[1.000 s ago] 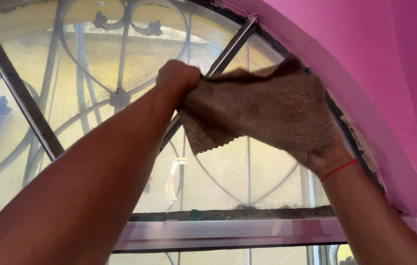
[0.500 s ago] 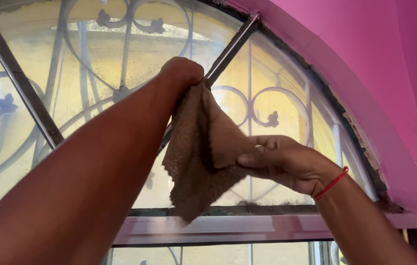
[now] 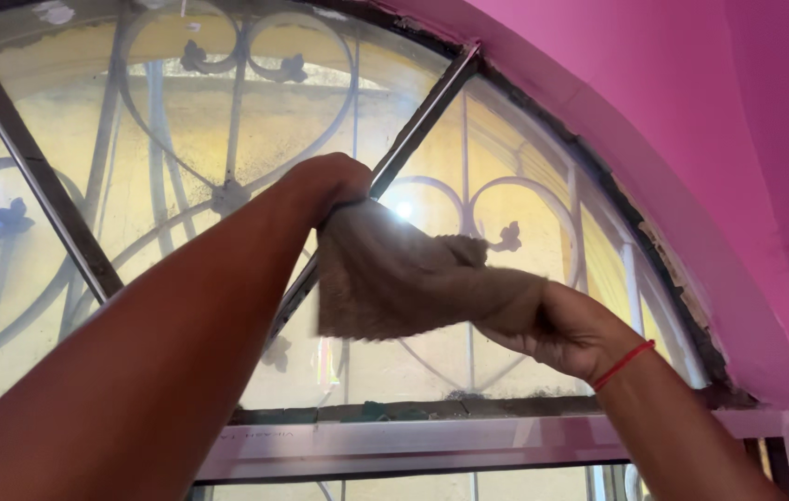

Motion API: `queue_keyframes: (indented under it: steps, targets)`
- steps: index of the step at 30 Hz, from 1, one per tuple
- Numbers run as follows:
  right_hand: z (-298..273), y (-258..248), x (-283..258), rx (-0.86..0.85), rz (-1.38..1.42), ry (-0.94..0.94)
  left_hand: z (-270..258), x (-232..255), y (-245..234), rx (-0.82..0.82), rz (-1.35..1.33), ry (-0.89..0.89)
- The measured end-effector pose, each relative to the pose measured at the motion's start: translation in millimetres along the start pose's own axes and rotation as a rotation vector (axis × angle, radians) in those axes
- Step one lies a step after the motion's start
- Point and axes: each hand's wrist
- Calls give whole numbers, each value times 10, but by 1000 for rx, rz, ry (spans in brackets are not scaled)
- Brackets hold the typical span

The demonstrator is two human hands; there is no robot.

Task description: The person cleans a window by wiping its metal frame and glass panes with a cloth.

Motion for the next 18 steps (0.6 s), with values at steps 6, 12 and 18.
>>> queue_keyframes:
  steps: [6,12,18]
  targets:
    - [-124,76,-106,54,-74,-199,-35,-8,4,50,37,-21]
    - [47,103,-133,106,-226,-51,-90,31,129,15,66,-20]
    - [-126,41,-465,128,-295,-367,-147,-127,-9,-75,-390,51]
Point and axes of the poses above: each hand's wrist, its own z-axis towards the middle knuckle, its own y-axis out of the palm, x = y × z, and after that the axes turned 5 degrees about y, right-handed
